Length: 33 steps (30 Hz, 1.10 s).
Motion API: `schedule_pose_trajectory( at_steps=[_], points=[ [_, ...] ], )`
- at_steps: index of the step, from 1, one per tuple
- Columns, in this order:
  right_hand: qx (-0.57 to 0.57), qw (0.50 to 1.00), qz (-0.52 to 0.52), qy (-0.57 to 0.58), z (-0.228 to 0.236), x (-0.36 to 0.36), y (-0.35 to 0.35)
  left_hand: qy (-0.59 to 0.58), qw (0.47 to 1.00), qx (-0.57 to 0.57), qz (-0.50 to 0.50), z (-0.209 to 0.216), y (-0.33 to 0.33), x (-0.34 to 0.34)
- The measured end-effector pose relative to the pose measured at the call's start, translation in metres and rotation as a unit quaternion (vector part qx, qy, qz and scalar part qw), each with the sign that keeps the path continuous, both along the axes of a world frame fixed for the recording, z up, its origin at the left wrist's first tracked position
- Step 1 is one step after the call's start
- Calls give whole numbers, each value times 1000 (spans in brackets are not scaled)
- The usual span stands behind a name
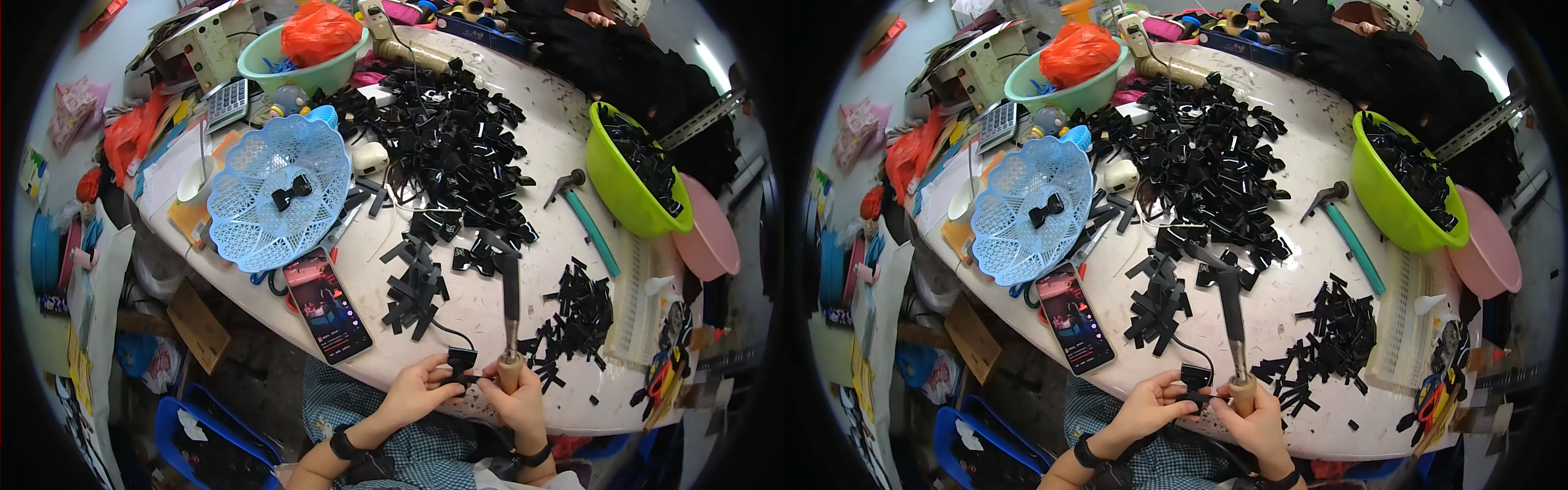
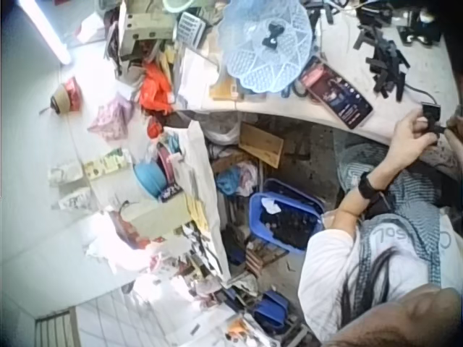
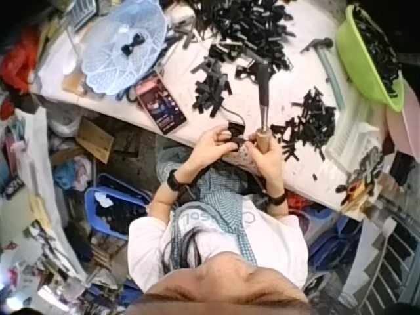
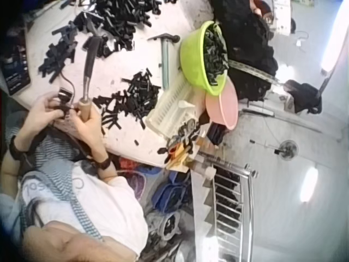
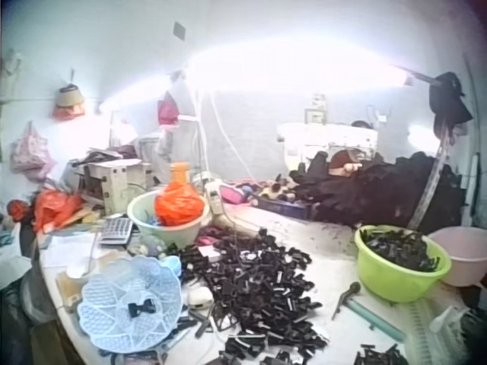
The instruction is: The person uses a soldering iron to heat and smooth the edges of small black plastic components. They pick up individual pieces from a pile on the table, apply the hot tip to specific areas, and then place the treated items into a blue basket.
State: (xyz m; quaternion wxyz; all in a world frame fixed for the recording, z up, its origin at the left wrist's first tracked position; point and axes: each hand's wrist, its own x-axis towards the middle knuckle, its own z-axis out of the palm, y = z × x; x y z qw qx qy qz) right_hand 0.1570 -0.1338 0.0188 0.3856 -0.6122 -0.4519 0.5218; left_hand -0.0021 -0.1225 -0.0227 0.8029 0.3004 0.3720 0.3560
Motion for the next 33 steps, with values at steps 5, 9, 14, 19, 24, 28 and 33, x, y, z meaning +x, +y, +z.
schedule_pose_trajectory(
  at_steps=[5, 9, 14, 19, 24, 28, 33],
  points=[
    [8, 1000, 3, -11, -6, -9, 8, 28, 999, 13, -11, 1, -2, 4],
    [-3, 1000, 2, -11, -8, -7, 8, 53, 998, 23, -28, 6, 0, 3],
    [-18, 1000, 6, -18, -6, -6, 10, 49, 998, 16, -30, 11, 2, 3],
    [45, 999, 15, -19, -21, -3, 7, 55, 998, 26, -9, 5, -1, 6],
    [20, 999, 14, -21, -15, -4, 7, 144, 988, 53, -20, 4, 0, 2],
    [9, 1000, 5, -2, -17, -4, 4, 83, 995, 48, 28, -9, -1, 5],
    [-4, 1000, 12, 17, -13, -4, 4, 55, 998, -9, -10, -3, 5, -7]
  ],
)
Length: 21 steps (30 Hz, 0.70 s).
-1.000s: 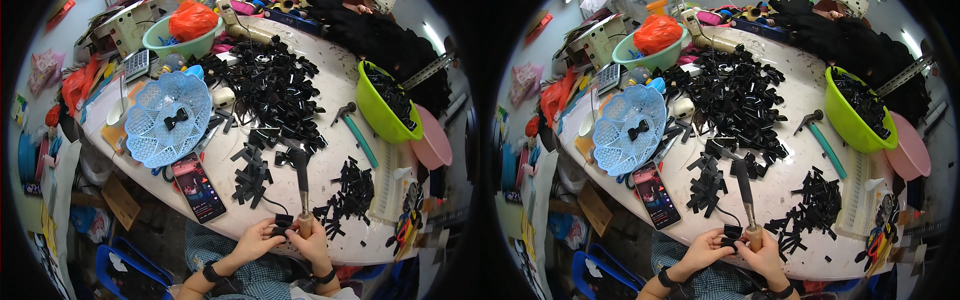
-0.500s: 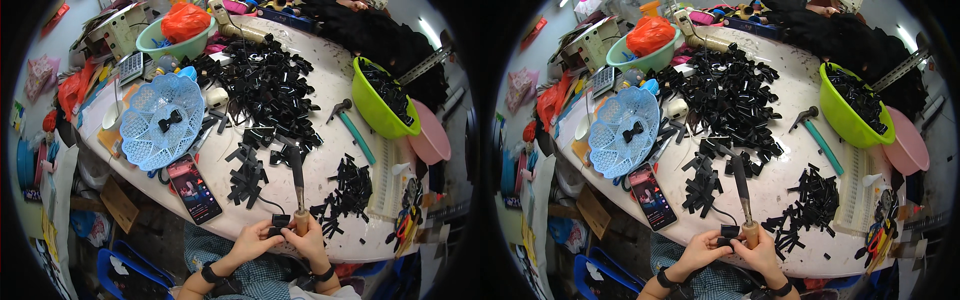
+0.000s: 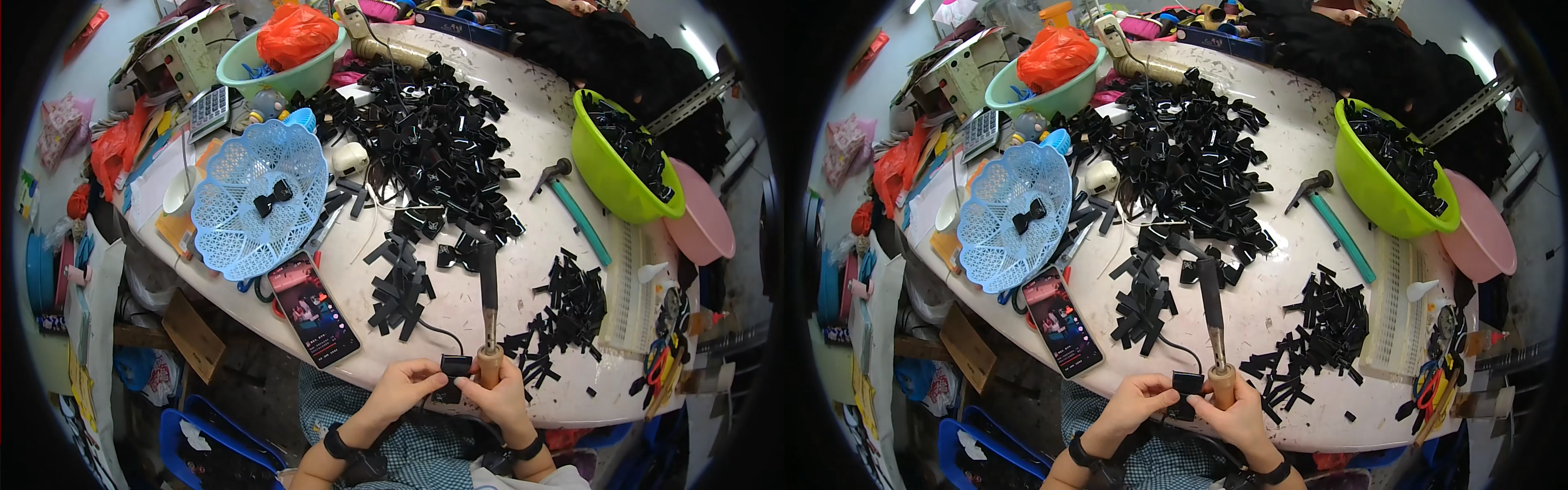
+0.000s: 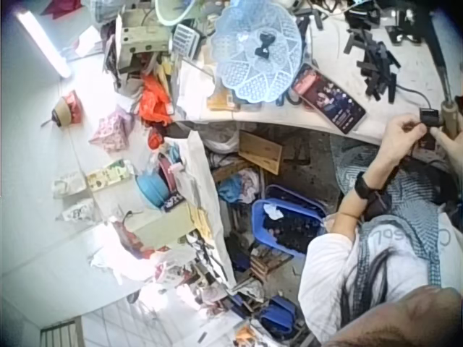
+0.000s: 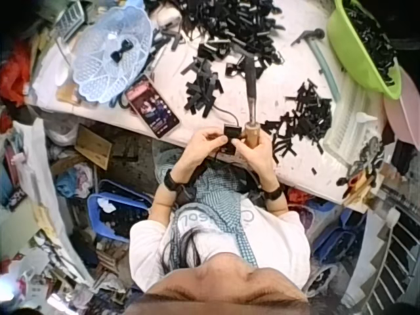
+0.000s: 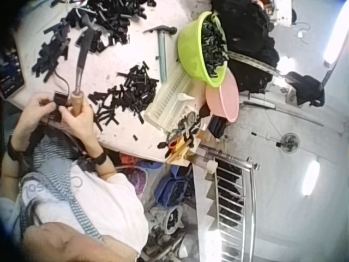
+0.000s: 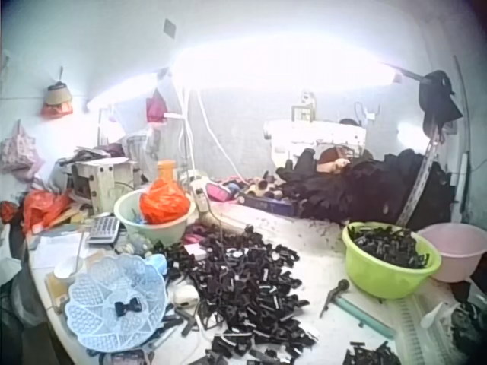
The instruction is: The person uses a soldering iron to heat and smooth the edges of small black plastic components. They pick up individual pieces from a pile on the table, apply the hot tip to specific areas, and then place the treated items into a blue basket.
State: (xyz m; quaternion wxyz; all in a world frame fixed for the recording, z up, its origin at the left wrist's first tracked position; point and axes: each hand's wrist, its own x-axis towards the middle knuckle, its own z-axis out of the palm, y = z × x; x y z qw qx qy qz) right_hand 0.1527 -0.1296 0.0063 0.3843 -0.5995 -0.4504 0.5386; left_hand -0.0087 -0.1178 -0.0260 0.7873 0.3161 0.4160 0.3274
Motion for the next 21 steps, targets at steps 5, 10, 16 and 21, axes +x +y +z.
schedule_pose_trajectory(
  at_steps=[5, 10, 16, 21],
  points=[
    [-44, 998, 14, 53, 1, 4, -2, -146, 987, -67, -19, -10, -2, -1],
    [-83, 987, -2, 135, 2, 7, -4, -157, 981, -116, -1, -12, -5, 8],
    [-28, 997, -26, 70, 6, 5, -4, -14, 1000, -2, 27, -2, -5, 11],
    [28, 999, -27, -19, -1, 3, -7, 68, 994, 81, 21, 12, -5, 9]
  ],
)
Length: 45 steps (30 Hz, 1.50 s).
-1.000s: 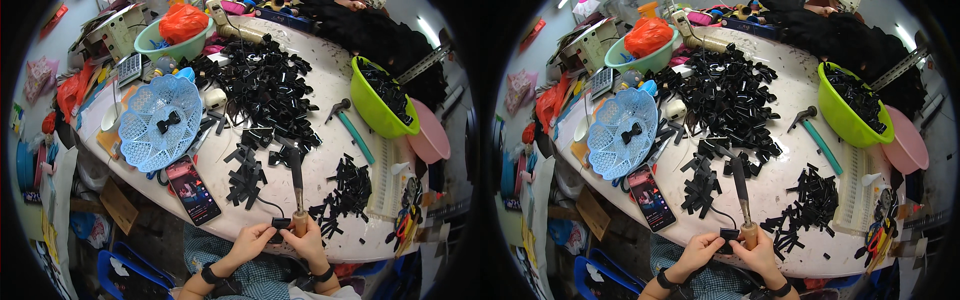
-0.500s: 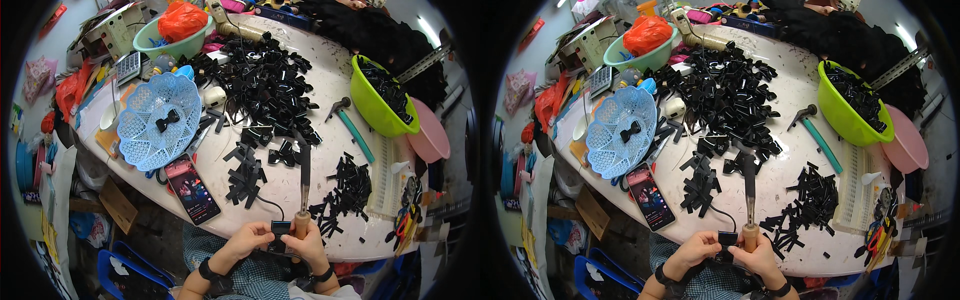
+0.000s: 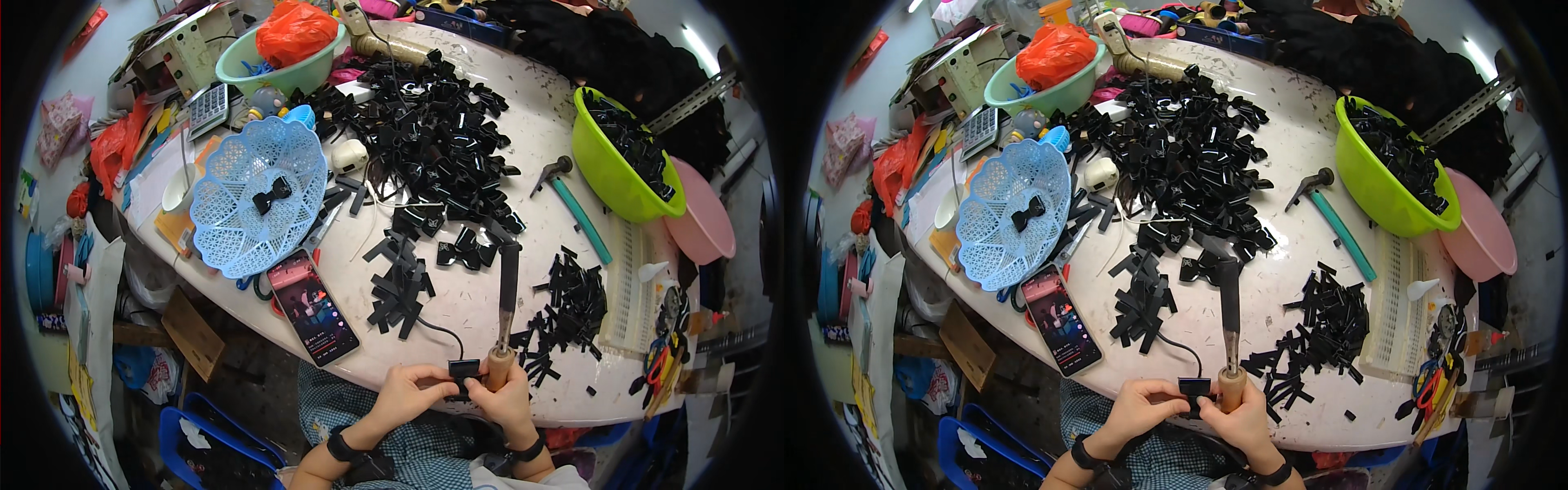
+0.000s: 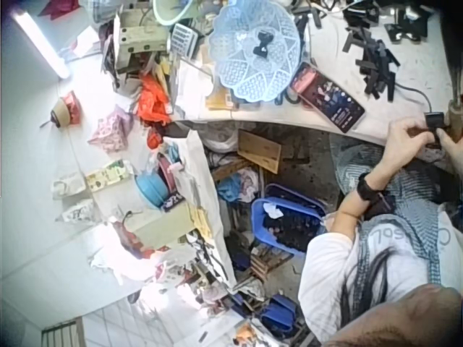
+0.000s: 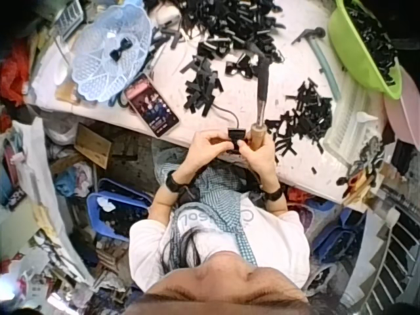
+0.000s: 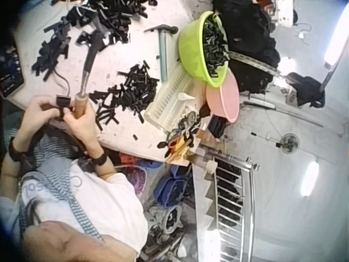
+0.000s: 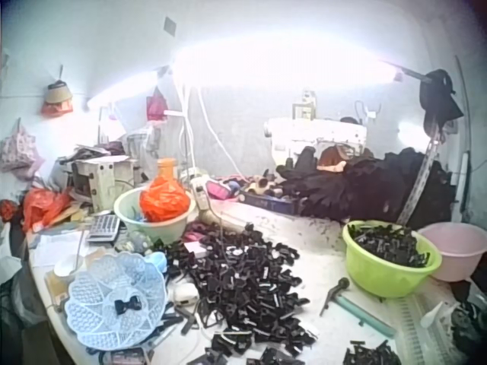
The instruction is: The person uses a soldering iron to heat and smooth the edges of small black plastic components. They pick up individual pieces from a pile on the table, apply the hot tip to specific areas, and then place the treated items into a blue basket.
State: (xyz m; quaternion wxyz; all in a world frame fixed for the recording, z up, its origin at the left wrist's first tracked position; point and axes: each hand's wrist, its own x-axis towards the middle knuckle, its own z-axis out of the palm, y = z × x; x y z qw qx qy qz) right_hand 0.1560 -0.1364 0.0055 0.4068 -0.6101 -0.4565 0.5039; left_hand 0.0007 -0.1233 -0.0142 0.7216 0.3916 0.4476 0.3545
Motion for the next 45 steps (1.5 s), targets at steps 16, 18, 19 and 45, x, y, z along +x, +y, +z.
schedule_pose_trajectory(
  at_steps=[16, 18, 19, 45],
  points=[
    [-8, 1000, 9, 10, -6, 2, -6, -15, 999, -5, -48, -10, 4, -5],
    [-19, 999, 20, 29, -7, 3, -6, -61, 996, -27, -51, -8, 5, -5],
    [-24, 999, 26, 38, -8, 3, -6, -75, 995, -16, -64, -8, 6, -5],
    [-46, 986, 52, 151, 0, 7, -2, -62, 993, 44, -86, -17, 5, -6]
  ],
)
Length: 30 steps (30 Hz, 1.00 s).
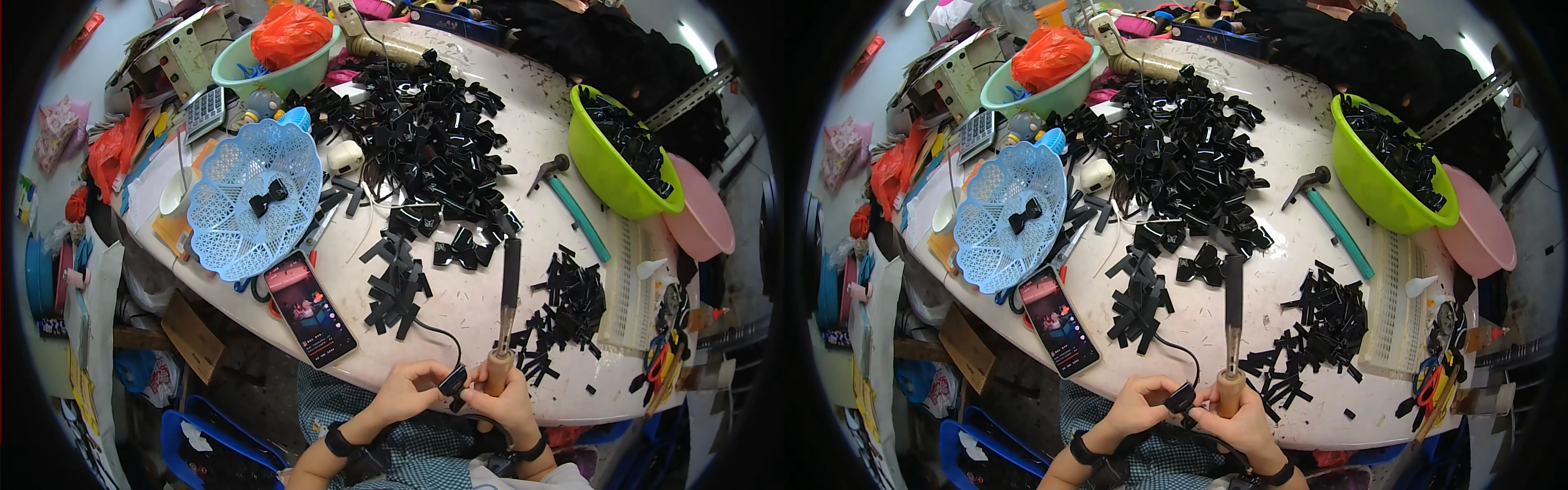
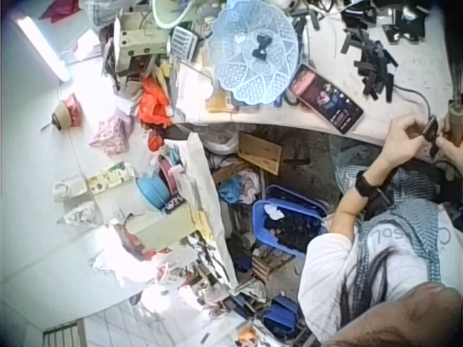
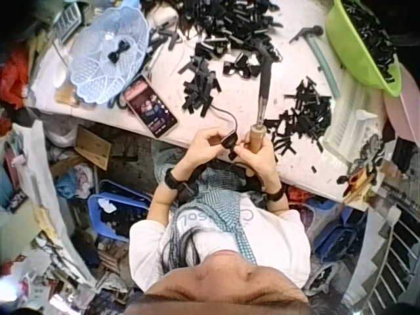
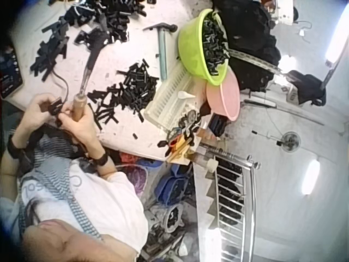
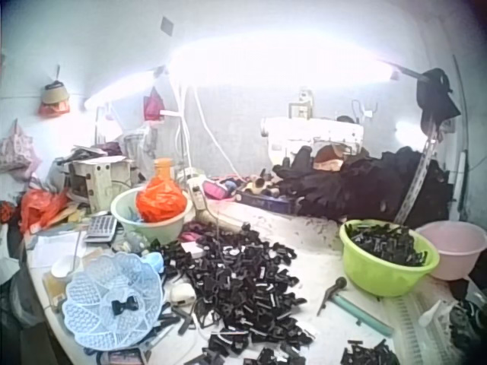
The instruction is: The person uses a soldering iron to heat and smooth the edges of small black plastic components. They pick up individual pieces from a pile on the table, apply the hot tip to specific areas, and then place the treated items into a blue basket.
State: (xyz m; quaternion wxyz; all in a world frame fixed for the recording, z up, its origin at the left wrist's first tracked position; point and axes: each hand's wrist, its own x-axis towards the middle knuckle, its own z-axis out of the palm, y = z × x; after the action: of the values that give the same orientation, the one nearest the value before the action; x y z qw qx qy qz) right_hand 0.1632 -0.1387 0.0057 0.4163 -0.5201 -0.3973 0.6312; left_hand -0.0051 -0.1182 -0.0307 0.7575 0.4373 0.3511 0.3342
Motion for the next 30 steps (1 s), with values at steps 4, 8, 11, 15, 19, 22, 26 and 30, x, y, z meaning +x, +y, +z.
schedule_pose_trajectory(
  at_steps=[4, 8, 11, 15, 19, 22, 26, 30],
  points=[
    [6, 997, -54, -51, 0, -3, -1, -30, 999, -14, 19, 11, -3, 3],
    [25, 992, -50, -111, 6, -7, -1, 34, 999, -8, 25, 9, -2, 2],
    [75, 981, -62, -167, -2, -1, -8, -1, 998, -54, 44, 12, 3, -4],
    [104, 962, 3, -253, -9, 33, -21, 14, 995, -65, 76, 8, 11, -22],
    [41, 943, 95, -316, -4, 56, -34, 31, 994, -29, 105, 6, 17, -32],
    [103, 935, 88, -327, 2, 53, -36, 33, 993, -30, 106, 8, 21, -36],
    [41, 942, 92, -321, 15, 55, -37, 30, 993, -29, 115, 10, 24, -37],
    [47, 929, 99, -355, 17, 57, -35, 29, 993, -37, 113, 10, 25, -38]
  ],
)
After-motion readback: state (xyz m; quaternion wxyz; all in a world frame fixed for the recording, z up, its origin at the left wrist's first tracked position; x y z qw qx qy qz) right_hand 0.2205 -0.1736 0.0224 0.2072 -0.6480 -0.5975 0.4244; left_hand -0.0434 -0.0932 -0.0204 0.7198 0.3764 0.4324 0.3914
